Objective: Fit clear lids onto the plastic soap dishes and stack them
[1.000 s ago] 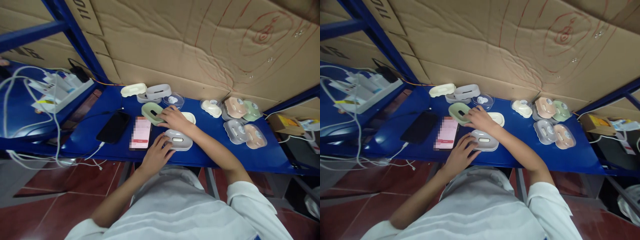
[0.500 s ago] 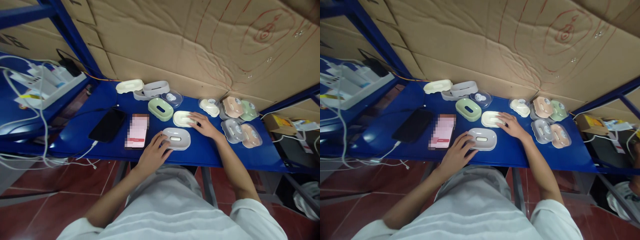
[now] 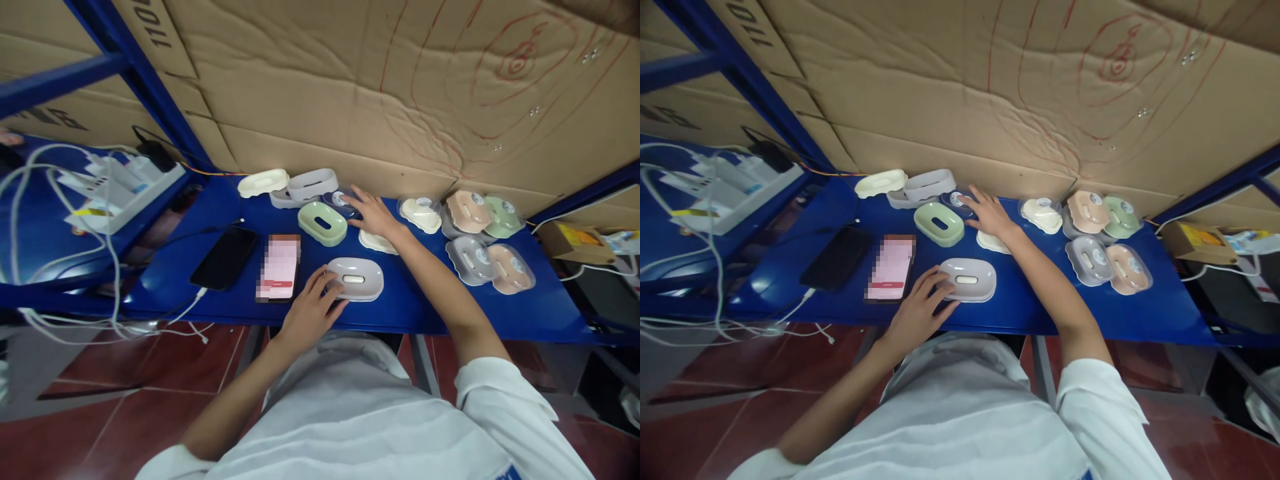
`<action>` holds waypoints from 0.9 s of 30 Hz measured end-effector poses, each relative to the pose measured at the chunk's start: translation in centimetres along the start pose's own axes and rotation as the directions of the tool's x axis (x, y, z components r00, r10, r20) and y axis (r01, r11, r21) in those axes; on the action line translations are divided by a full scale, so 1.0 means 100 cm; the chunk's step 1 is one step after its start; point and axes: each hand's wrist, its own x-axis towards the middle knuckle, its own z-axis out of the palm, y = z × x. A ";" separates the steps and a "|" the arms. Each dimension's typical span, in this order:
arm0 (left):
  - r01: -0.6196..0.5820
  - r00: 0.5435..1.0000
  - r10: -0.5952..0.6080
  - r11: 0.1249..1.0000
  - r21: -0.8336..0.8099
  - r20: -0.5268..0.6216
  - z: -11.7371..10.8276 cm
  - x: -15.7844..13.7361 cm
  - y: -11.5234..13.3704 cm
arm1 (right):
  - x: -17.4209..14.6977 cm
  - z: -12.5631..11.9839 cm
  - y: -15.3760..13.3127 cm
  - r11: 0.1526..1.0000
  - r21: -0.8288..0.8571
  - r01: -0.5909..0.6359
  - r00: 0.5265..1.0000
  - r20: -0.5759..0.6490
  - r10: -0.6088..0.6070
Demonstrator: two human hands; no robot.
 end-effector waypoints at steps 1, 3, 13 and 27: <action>-0.001 1.000 0.001 1.000 0.001 0.002 0.000 0.000 0.000 | 0.001 0.000 0.002 1.000 0.022 -0.006 1.000 -0.004 0.006; 0.003 1.000 -0.003 1.000 -0.007 0.001 0.000 -0.001 0.000 | -0.008 -0.004 0.009 0.997 0.074 -0.018 0.998 -0.060 0.022; 0.190 0.981 -0.191 0.951 -0.243 0.019 0.002 -0.005 -0.005 | -0.185 -0.033 -0.032 0.942 0.332 0.039 0.969 -0.242 0.045; 0.249 0.968 -0.233 0.921 -0.301 0.089 0.002 -0.006 -0.007 | -0.216 0.004 -0.099 0.982 0.061 0.178 0.977 -0.132 -0.168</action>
